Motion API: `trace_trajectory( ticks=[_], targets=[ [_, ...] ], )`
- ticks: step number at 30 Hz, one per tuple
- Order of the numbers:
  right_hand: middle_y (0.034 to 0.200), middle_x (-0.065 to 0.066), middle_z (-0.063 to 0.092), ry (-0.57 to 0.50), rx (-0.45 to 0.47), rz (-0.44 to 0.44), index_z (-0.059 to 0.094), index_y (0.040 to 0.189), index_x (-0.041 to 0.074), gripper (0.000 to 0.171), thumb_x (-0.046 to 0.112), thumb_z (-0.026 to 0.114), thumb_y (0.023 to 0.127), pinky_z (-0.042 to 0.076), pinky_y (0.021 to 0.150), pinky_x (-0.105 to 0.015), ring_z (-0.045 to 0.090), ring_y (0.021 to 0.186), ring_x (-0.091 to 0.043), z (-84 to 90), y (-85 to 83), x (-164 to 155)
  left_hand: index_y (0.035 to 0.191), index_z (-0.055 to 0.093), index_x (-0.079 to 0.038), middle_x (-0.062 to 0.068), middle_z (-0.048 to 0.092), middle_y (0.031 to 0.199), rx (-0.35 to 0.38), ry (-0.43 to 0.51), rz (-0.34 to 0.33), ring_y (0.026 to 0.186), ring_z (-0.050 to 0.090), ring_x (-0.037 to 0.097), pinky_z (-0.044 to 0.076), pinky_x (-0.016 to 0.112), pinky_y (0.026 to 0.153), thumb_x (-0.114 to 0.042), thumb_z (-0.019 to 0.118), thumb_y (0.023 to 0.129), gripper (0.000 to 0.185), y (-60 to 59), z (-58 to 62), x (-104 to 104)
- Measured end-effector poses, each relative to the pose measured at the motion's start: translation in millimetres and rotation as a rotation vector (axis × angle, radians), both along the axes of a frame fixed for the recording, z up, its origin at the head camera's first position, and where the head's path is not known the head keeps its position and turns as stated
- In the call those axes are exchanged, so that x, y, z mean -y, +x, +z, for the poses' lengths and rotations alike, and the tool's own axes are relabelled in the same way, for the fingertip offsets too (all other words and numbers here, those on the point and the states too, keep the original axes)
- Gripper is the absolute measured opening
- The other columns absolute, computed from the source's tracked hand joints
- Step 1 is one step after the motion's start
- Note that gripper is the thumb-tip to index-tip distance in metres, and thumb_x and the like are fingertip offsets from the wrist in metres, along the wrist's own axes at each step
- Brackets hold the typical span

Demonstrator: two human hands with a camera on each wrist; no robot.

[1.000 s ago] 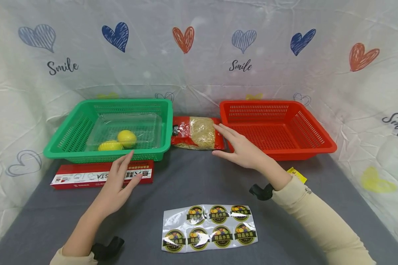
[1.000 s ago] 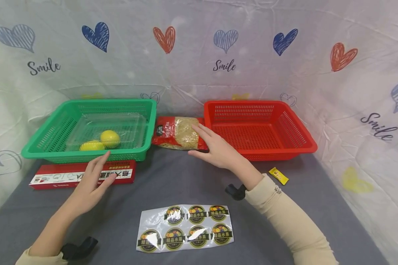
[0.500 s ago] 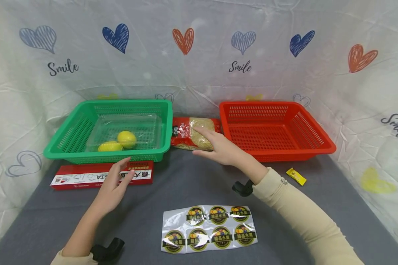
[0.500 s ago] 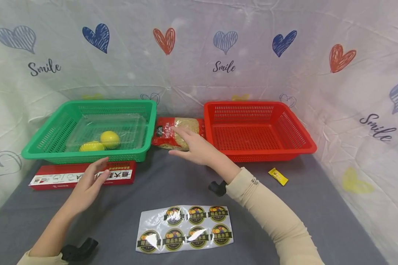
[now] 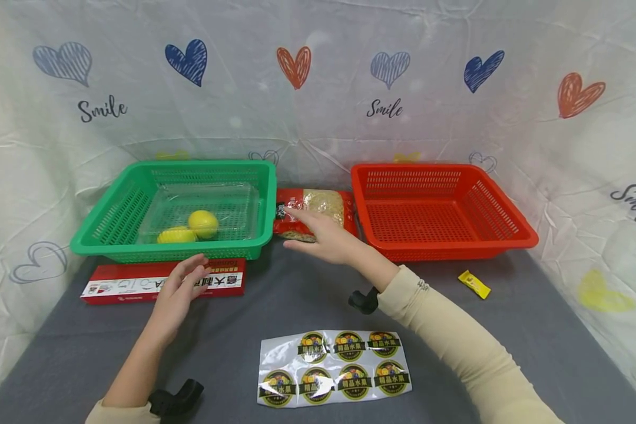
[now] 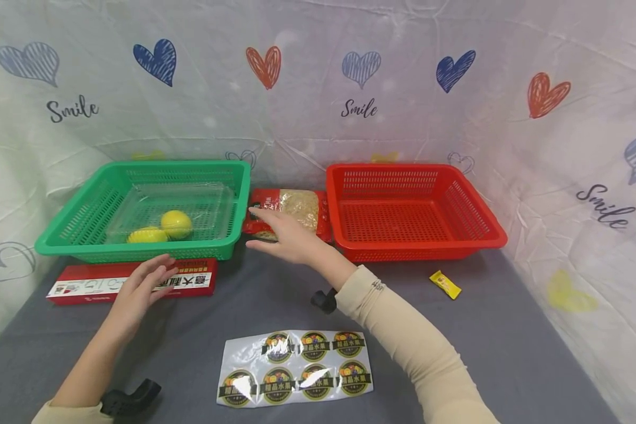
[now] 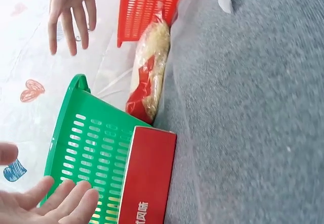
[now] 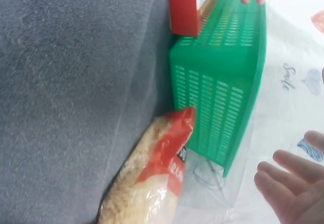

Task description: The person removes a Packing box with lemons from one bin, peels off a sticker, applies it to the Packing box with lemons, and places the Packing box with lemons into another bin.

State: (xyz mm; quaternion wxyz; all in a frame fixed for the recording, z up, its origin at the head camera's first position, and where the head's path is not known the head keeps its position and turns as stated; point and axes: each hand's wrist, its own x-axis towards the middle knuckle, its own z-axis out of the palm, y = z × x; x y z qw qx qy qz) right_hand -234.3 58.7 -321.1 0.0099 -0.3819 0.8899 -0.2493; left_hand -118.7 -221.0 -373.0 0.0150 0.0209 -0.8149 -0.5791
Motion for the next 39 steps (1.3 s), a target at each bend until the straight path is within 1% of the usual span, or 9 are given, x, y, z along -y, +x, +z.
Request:
trace_trajectory(
  ticks=[4, 7, 10, 16, 21, 27, 31, 35, 39],
  targets=[
    [0.141, -0.004, 0.039, -0.016, 0.006, -0.003, 0.032, 0.143, 0.016, 0.067, 0.044, 0.058, 0.087, 0.032, 0.103, -0.039, 0.038, 0.127, -0.019, -1.4, -3.4, 8.0, 0.142, 0.025, -0.001, 0.02, 0.033, 0.141, 0.04, 0.107, 0.026, 0.121, 0.045, 0.02, 0.043, 0.015, 0.084, -0.038, 0.037, 0.098, 0.059, -1.7, 2.5, -1.0],
    [0.14, -0.004, 0.041, -0.038, 0.02, -0.004, 0.033, 0.142, 0.014, 0.066, 0.041, 0.058, 0.087, 0.034, 0.102, -0.038, 0.039, 0.125, -0.018, -2.0, -6.2, 13.9, 0.142, 0.023, 0.0, 0.021, 0.031, 0.142, 0.066, 0.186, 0.018, 0.115, 0.049, 0.009, 0.043, 0.015, 0.085, -0.037, 0.038, 0.097, 0.06, -3.3, 3.7, -1.3],
    [0.139, -0.003, 0.042, -0.059, 0.03, -0.006, 0.035, 0.141, 0.013, 0.066, 0.041, 0.059, 0.087, 0.034, 0.102, -0.038, 0.04, 0.124, -0.017, -2.4, -8.3, 20.6, 0.143, 0.02, 0.0, 0.021, 0.029, 0.142, 0.085, 0.261, 0.008, 0.111, 0.051, 0.004, 0.043, 0.017, 0.086, -0.036, 0.039, 0.097, 0.062, -5.0, 3.3, -2.5],
    [0.14, -0.003, 0.041, -0.066, 0.032, 0.017, 0.035, 0.141, 0.01, 0.065, 0.038, 0.06, 0.087, 0.033, 0.103, -0.033, 0.04, 0.125, -0.015, -5.1, -11.3, 36.2, 0.144, 0.014, 0.001, 0.021, 0.029, 0.141, 0.095, 0.401, 0.012, 0.108, 0.054, 0.005, 0.044, 0.019, 0.088, -0.032, 0.039, 0.098, 0.062, -7.9, 1.6, -6.0],
    [0.141, -0.003, 0.039, -0.035, 0.023, 0.024, 0.033, 0.142, 0.013, 0.064, 0.038, 0.058, 0.088, 0.032, 0.103, -0.031, 0.038, 0.127, -0.015, -5.7, -11.8, 47.1, 0.144, 0.009, 0.0, 0.019, 0.028, 0.14, 0.089, 0.479, 0.031, 0.107, 0.055, 0.005, 0.044, 0.021, 0.089, -0.03, 0.039, 0.098, 0.062, -10.2, 2.1, -8.4],
    [0.14, -0.004, 0.041, -0.058, 0.056, 0.01, 0.035, 0.141, 0.012, 0.064, 0.038, 0.058, 0.088, 0.036, 0.1, -0.03, 0.045, 0.121, -0.017, -5.6, -14.2, 57.7, 0.145, -0.001, -0.004, 0.016, 0.027, 0.14, 0.096, 0.598, 0.069, 0.11, 0.053, 0.009, 0.039, 0.028, 0.095, -0.035, 0.044, 0.096, 0.074, -15.1, 4.8, -10.8],
    [0.14, -0.003, 0.041, -0.076, 0.079, 0.013, 0.036, 0.141, 0.011, 0.063, 0.038, 0.059, 0.088, 0.037, 0.099, -0.029, 0.047, 0.12, -0.017, -4.8, -14.6, 63.2, 0.142, 0.005, -0.005, 0.01, 0.034, 0.13, 0.103, 0.698, 0.108, 0.114, 0.05, 0.014, 0.039, 0.029, 0.096, -0.029, 0.042, 0.097, 0.062, -19.4, 7.3, -12.9],
    [0.139, -0.004, 0.042, -0.093, 0.087, 0.022, 0.037, 0.14, 0.009, 0.063, 0.037, 0.06, 0.088, 0.038, 0.098, -0.028, 0.047, 0.12, -0.018, -4.4, -15.4, 67.2, 0.126, 0.023, -0.008, 0.007, 0.037, 0.12, 0.094, 0.782, 0.137, 0.117, 0.048, 0.019, 0.041, 0.029, 0.094, -0.024, 0.041, 0.098, 0.037, -23.2, 9.2, -14.0],
    [0.14, -0.004, 0.041, -0.101, 0.095, 0.029, 0.037, 0.139, 0.009, 0.063, 0.037, 0.06, 0.088, 0.038, 0.098, -0.027, 0.046, 0.121, -0.017, -4.3, -16.2, 71.0, 0.115, 0.026, -0.013, 0.007, 0.035, 0.116, 0.1, 0.864, 0.182, 0.12, 0.043, 0.022, 0.041, 0.029, 0.094, -0.023, 0.043, 0.097, 0.026, -26.5, 11.9, -15.3]
  ],
)
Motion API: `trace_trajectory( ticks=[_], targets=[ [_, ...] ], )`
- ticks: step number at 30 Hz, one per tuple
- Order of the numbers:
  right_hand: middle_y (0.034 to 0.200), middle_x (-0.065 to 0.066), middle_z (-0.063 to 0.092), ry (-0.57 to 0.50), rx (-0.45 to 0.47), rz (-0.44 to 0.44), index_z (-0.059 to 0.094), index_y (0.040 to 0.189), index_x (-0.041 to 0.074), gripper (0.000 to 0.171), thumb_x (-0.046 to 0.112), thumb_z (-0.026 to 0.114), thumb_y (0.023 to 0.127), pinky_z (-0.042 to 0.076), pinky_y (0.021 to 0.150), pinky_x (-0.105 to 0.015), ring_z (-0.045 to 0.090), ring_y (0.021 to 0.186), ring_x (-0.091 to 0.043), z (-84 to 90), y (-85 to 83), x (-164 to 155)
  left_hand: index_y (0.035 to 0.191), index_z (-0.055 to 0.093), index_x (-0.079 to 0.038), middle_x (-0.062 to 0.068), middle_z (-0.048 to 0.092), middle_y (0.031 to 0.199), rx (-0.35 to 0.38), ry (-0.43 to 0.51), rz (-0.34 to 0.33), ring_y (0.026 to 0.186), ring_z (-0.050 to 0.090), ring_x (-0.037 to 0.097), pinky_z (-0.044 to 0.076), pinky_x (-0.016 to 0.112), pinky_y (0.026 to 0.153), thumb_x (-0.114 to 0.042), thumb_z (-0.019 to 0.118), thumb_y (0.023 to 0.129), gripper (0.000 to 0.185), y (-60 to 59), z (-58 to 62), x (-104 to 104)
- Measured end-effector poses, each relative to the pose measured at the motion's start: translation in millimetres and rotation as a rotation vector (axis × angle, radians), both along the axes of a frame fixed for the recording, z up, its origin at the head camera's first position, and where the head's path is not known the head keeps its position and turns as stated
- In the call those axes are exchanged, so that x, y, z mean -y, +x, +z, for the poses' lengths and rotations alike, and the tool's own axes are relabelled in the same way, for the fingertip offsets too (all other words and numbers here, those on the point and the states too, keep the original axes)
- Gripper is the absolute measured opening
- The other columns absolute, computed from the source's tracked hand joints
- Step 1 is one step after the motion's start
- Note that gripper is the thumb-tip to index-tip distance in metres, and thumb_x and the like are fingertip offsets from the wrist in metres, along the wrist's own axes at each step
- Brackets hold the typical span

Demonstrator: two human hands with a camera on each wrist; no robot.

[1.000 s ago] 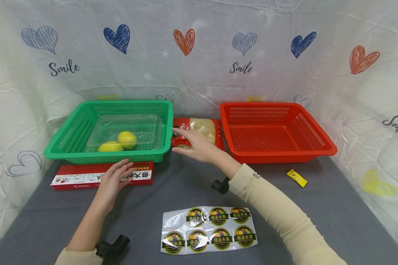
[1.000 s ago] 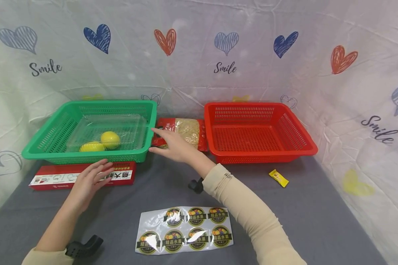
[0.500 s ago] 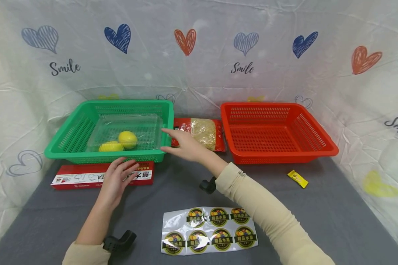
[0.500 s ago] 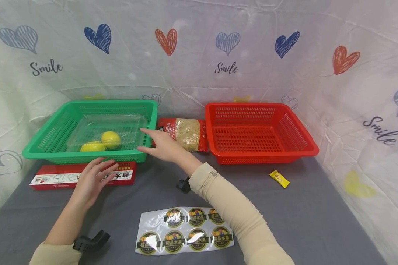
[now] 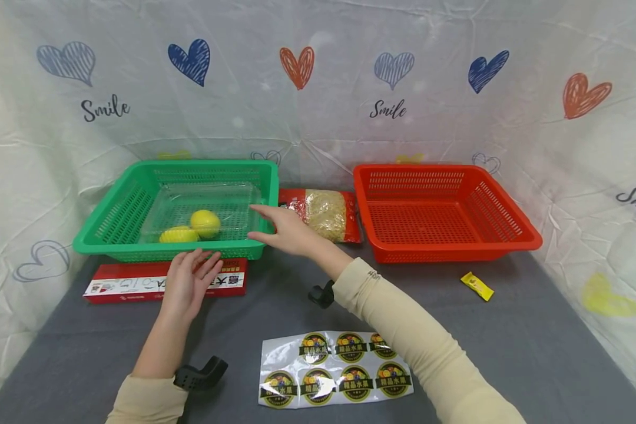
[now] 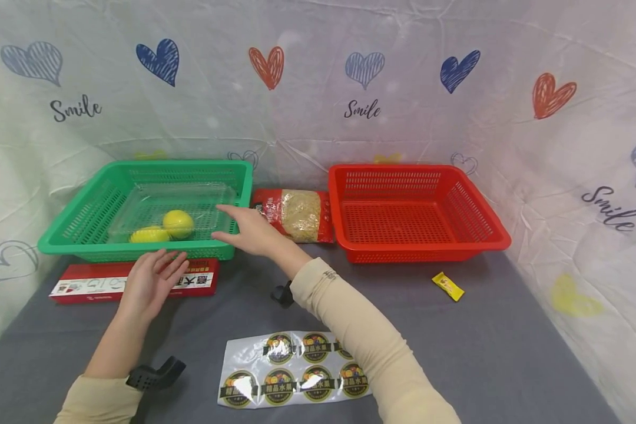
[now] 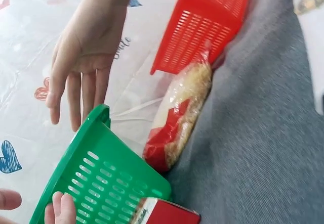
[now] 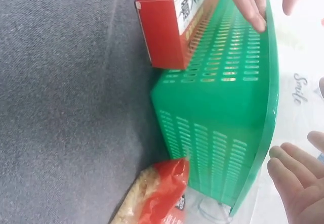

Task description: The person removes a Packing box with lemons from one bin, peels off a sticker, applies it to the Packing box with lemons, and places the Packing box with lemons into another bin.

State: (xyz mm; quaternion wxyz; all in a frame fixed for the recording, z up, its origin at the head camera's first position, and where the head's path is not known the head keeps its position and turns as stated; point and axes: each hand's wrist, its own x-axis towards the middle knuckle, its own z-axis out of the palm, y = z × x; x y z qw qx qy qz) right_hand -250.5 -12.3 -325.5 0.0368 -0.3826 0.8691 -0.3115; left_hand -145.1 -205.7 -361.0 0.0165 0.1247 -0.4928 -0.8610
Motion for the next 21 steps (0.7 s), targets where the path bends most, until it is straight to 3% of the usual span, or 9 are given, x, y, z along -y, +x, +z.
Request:
trace_trajectory(
  ticks=[5, 8, 12, 21],
  targets=[
    [0.14, -0.003, 0.04, 0.006, 0.005, 0.008, 0.036, 0.14, 0.01, 0.062, 0.037, 0.059, 0.088, 0.037, 0.099, -0.026, 0.045, 0.122, -0.015, 0.0, 0.6, 7.5, 0.126, 0.019, -0.013, 0.004, 0.031, 0.118, 0.052, 0.093, 0.1, 0.123, 0.037, 0.023, 0.04, 0.03, 0.096, -0.023, 0.043, 0.097, 0.039, -5.1, 3.8, -3.0],
    [0.14, -0.002, 0.04, 0.001, 0.01, 0.009, 0.037, 0.14, 0.011, 0.062, 0.037, 0.059, 0.088, 0.036, 0.1, -0.027, 0.043, 0.123, -0.014, -0.8, 0.6, 13.0, 0.139, 0.007, -0.014, 0.005, 0.023, 0.132, 0.067, 0.137, 0.146, 0.124, 0.033, 0.023, 0.039, 0.03, 0.097, -0.024, 0.044, 0.096, 0.057, -8.5, 5.0, -4.8],
    [0.141, -0.003, 0.04, 0.001, 0.018, 0.007, 0.036, 0.14, 0.01, 0.063, 0.038, 0.058, 0.088, 0.036, 0.1, -0.026, 0.043, 0.123, -0.014, -1.2, 0.4, 20.0, 0.145, -0.004, -0.018, 0.007, 0.011, 0.144, 0.066, 0.192, 0.198, 0.129, 0.026, 0.023, 0.039, 0.029, 0.097, -0.023, 0.044, 0.096, 0.069, -13.2, 5.4, -7.8],
    [0.144, -0.004, 0.035, 0.016, 0.063, -0.04, 0.031, 0.142, 0.01, 0.066, 0.04, 0.055, 0.09, 0.034, 0.102, -0.031, 0.036, 0.129, -0.016, 1.6, 0.5, 33.9, 0.145, -0.001, -0.016, 0.008, 0.014, 0.145, 0.086, 0.143, 0.254, 0.13, 0.028, 0.022, 0.041, 0.025, 0.095, -0.019, 0.043, 0.096, 0.066, -19.6, 4.8, -14.0]
  ],
)
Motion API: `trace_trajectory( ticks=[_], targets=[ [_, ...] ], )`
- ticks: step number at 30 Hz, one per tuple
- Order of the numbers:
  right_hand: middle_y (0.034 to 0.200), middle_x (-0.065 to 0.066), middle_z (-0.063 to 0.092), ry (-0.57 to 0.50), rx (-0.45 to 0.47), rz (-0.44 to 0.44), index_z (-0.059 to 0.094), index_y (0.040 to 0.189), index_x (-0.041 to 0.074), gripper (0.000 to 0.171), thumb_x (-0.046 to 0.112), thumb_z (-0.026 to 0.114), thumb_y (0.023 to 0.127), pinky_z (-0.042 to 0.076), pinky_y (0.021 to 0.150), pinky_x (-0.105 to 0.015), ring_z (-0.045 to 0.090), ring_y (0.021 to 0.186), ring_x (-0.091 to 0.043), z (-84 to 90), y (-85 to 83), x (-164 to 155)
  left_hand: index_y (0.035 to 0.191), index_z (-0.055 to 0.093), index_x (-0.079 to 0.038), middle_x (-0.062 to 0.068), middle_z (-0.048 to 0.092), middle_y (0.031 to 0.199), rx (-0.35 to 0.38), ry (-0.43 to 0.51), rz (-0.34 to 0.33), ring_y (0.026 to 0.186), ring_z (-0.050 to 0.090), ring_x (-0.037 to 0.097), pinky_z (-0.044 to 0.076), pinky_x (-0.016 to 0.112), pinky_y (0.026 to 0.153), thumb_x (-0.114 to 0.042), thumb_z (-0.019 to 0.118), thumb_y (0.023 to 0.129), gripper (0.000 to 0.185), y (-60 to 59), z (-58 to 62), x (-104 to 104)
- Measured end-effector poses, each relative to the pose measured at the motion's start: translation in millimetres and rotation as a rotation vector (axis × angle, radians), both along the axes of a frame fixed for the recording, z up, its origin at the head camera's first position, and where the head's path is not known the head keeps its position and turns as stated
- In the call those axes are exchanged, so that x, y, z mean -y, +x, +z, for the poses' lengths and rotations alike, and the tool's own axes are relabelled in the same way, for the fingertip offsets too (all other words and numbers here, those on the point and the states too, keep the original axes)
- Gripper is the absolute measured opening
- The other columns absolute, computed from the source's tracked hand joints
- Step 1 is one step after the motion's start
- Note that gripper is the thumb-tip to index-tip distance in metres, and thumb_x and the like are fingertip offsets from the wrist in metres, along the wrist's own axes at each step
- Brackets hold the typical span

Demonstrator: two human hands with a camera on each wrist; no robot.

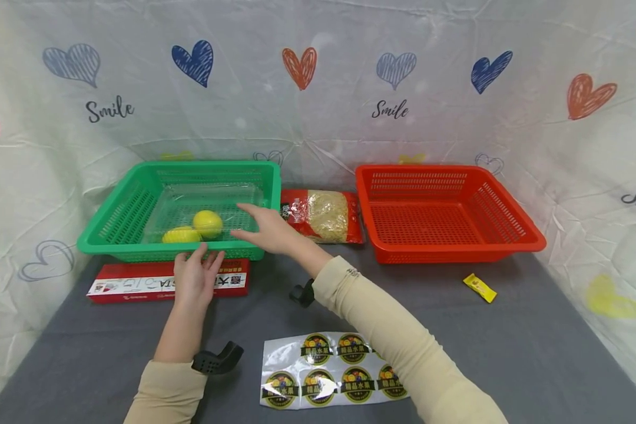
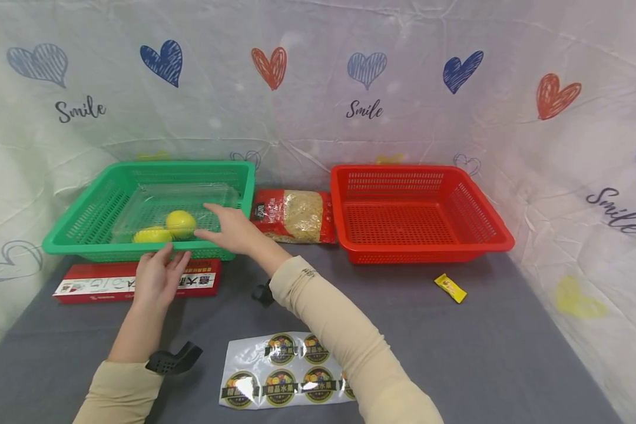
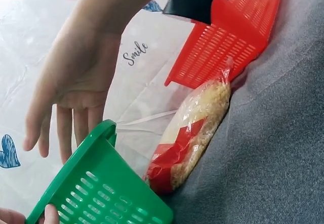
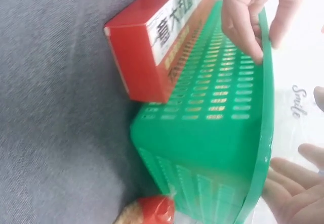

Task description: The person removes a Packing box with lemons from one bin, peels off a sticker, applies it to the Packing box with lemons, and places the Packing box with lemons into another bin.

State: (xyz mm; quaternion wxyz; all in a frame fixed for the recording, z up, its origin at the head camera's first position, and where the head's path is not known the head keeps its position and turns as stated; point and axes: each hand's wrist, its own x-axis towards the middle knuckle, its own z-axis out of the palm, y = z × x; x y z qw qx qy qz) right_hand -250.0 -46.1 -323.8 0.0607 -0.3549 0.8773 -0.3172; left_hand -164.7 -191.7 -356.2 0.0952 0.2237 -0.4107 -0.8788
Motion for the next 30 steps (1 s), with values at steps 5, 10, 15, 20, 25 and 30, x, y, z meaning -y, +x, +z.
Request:
trace_trajectory(
  ticks=[5, 10, 15, 20, 25, 30],
  targets=[
    [0.145, -0.006, 0.033, 0.002, 0.05, -0.04, 0.027, 0.144, 0.009, 0.068, 0.041, 0.053, 0.091, 0.034, 0.102, -0.034, 0.035, 0.129, -0.02, 1.9, -1.0, 10.3, 0.143, 0.004, -0.015, 0.008, 0.017, 0.143, 0.0, -0.016, 0.024, 0.125, 0.033, 0.021, 0.043, 0.025, 0.092, -0.019, 0.044, 0.095, 0.062, -1.7, -0.5, -1.8],
    [0.145, -0.006, 0.032, 0.018, 0.127, -0.119, 0.023, 0.145, 0.009, 0.071, 0.042, 0.054, 0.09, 0.036, 0.101, -0.034, 0.036, 0.128, -0.02, 2.2, -2.3, 23.0, 0.141, 0.007, -0.015, 0.008, 0.017, 0.141, 0.006, -0.035, 0.048, 0.125, 0.033, 0.021, 0.044, 0.025, 0.091, -0.019, 0.044, 0.095, 0.06, -2.8, -2.0, -2.2],
    [0.147, -0.007, 0.027, 0.039, 0.181, -0.224, 0.019, 0.146, 0.009, 0.073, 0.042, 0.053, 0.09, 0.031, 0.104, -0.034, 0.028, 0.133, -0.021, 1.4, -5.8, 35.4, 0.141, 0.007, -0.014, 0.009, 0.017, 0.142, 0.005, -0.021, 0.052, 0.127, 0.033, 0.022, 0.044, 0.026, 0.091, -0.017, 0.043, 0.095, 0.058, -3.6, -2.2, -2.8],
    [0.148, -0.008, 0.024, 0.031, 0.223, -0.319, 0.019, 0.146, 0.01, 0.074, 0.042, 0.054, 0.09, 0.028, 0.106, -0.036, 0.022, 0.135, -0.023, -2.0, -9.9, 44.9, 0.141, 0.007, -0.012, 0.01, 0.017, 0.142, 0.002, 0.0, 0.063, 0.127, 0.033, 0.022, 0.045, 0.025, 0.089, -0.015, 0.041, 0.096, 0.056, -4.3, -2.3, -2.8],
    [0.15, -0.014, 0.016, 0.002, 0.238, -0.379, 0.016, 0.146, 0.009, 0.077, 0.043, 0.054, 0.09, 0.026, 0.107, -0.038, 0.016, 0.137, -0.026, -7.4, -11.7, 50.7, 0.14, 0.007, -0.01, 0.008, 0.019, 0.141, -0.001, 0.009, 0.055, 0.128, 0.031, 0.021, 0.044, 0.023, 0.09, -0.014, 0.039, 0.097, 0.054, -4.0, -2.7, -3.5],
    [0.15, -0.015, 0.013, 0.016, 0.254, -0.409, 0.012, 0.147, 0.008, 0.079, 0.043, 0.054, 0.089, 0.026, 0.107, -0.039, 0.016, 0.136, -0.028, -8.1, -14.2, 52.2, 0.14, 0.009, -0.008, 0.006, 0.023, 0.138, -0.006, -0.001, 0.049, 0.127, 0.034, 0.02, 0.044, 0.023, 0.09, -0.014, 0.039, 0.097, 0.053, -4.0, -3.1, -3.7]
  ],
)
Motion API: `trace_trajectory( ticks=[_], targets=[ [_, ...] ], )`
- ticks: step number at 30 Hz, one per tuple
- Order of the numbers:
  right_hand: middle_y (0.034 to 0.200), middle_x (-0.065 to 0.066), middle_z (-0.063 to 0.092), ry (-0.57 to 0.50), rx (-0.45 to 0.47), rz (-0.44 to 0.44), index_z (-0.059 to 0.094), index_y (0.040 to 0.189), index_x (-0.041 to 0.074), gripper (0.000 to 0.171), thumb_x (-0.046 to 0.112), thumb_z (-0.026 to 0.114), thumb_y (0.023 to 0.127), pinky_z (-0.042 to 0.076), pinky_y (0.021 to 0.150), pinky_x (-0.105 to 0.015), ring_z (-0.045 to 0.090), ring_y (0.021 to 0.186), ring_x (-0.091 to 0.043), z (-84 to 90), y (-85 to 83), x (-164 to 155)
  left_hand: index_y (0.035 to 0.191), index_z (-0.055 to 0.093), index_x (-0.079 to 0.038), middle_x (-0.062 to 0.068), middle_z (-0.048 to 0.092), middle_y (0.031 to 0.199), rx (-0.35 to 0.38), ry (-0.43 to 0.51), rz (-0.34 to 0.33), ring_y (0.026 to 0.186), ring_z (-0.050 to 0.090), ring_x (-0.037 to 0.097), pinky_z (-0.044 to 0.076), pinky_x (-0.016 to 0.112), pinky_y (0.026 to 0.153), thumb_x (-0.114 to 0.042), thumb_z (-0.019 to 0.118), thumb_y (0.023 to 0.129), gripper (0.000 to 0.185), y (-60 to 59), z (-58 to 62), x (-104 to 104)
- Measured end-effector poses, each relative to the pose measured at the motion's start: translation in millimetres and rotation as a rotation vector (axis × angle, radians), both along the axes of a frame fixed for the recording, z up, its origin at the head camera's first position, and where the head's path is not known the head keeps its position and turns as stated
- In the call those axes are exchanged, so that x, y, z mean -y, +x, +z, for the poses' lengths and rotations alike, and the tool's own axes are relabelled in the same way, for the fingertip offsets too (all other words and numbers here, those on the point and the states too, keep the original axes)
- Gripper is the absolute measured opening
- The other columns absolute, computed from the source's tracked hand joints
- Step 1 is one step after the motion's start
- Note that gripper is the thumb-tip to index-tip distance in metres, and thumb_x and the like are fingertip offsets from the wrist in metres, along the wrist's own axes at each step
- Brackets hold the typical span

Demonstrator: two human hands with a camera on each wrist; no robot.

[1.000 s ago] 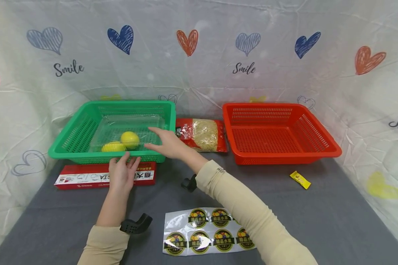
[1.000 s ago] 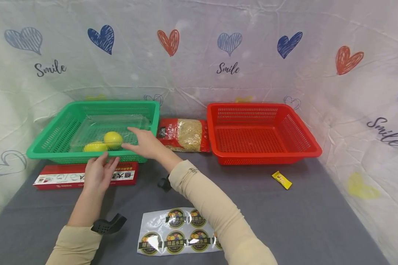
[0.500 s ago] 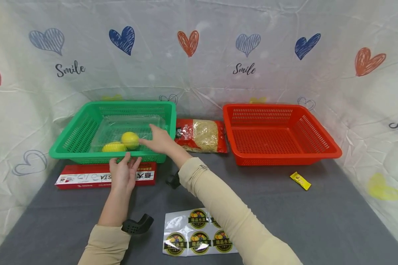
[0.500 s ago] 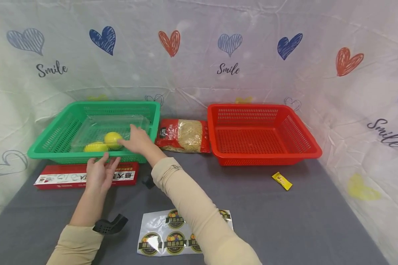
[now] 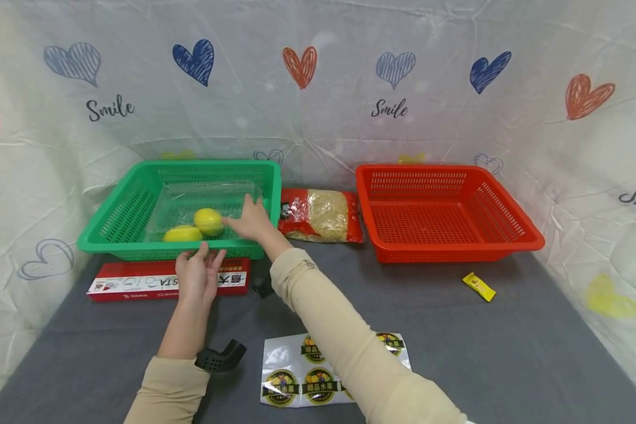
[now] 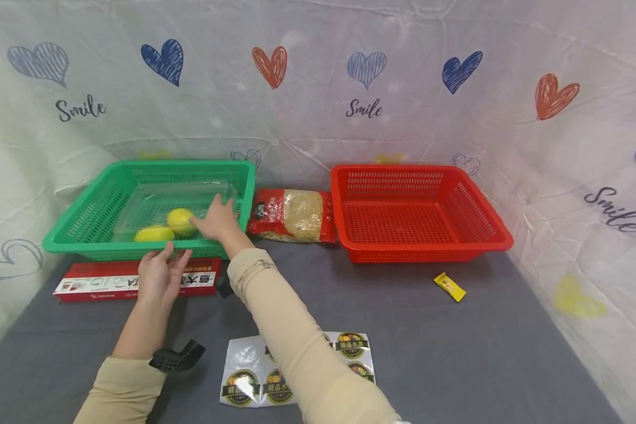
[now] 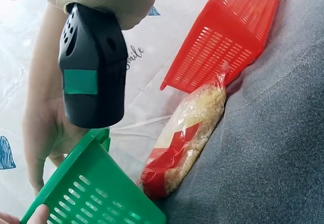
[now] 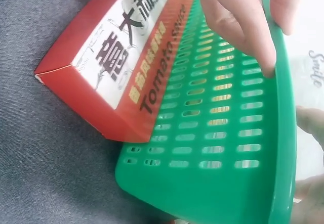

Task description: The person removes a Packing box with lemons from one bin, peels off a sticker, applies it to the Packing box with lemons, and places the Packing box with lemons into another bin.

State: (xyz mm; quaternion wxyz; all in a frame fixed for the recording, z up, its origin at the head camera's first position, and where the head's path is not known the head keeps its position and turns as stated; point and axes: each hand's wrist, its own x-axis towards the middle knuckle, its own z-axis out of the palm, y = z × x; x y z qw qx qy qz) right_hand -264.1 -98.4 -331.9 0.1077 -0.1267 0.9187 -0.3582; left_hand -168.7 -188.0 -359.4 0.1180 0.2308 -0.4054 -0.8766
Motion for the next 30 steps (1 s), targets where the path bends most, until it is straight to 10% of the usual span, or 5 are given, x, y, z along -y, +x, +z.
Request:
trace_trajectory(
  ticks=[15, 21, 25, 30],
  targets=[
    [0.148, -0.01, 0.025, -0.249, 0.2, -0.037, 0.015, 0.147, 0.016, 0.074, 0.035, 0.057, 0.09, 0.041, 0.095, -0.041, 0.026, 0.133, -0.028, 2.6, -4.0, -2.5, 0.142, 0.009, -0.011, 0.007, 0.022, 0.141, 0.016, 0.04, -0.009, 0.125, 0.037, 0.019, 0.043, 0.026, 0.091, -0.013, 0.039, 0.097, 0.055, 0.7, 0.9, 2.7],
    [0.145, -0.009, 0.03, -0.286, 0.221, -0.032, 0.017, 0.147, 0.022, 0.071, 0.033, 0.058, 0.09, 0.049, 0.066, -0.036, 0.056, 0.102, -0.033, 1.4, -6.2, -3.0, 0.142, 0.011, -0.011, 0.004, 0.032, 0.131, 0.025, 0.033, -0.008, 0.124, 0.039, 0.018, 0.043, 0.027, 0.091, -0.014, 0.041, 0.096, 0.055, 0.1, 1.0, 2.0],
    [0.145, -0.007, 0.031, -0.302, 0.2, -0.015, 0.022, 0.146, 0.024, 0.067, 0.028, 0.059, 0.09, 0.046, 0.067, -0.034, 0.056, 0.1, -0.029, 0.8, -6.9, -2.7, 0.14, 0.015, -0.01, 0.002, 0.037, 0.12, 0.019, 0.045, 0.002, 0.122, 0.041, 0.017, 0.043, 0.028, 0.09, -0.014, 0.044, 0.095, 0.054, 0.0, 0.6, 2.1],
    [0.126, -0.012, 0.052, -0.338, 0.215, -0.031, 0.028, 0.143, 0.026, 0.061, 0.021, 0.059, 0.09, 0.038, 0.048, -0.028, 0.045, 0.052, -0.016, -0.6, -7.7, -0.8, 0.132, 0.02, -0.011, 0.003, 0.038, 0.118, 0.013, 0.066, 0.013, 0.118, 0.043, 0.017, 0.044, 0.029, 0.09, -0.013, 0.046, 0.094, 0.046, 0.2, -0.1, 3.1]
  ],
)
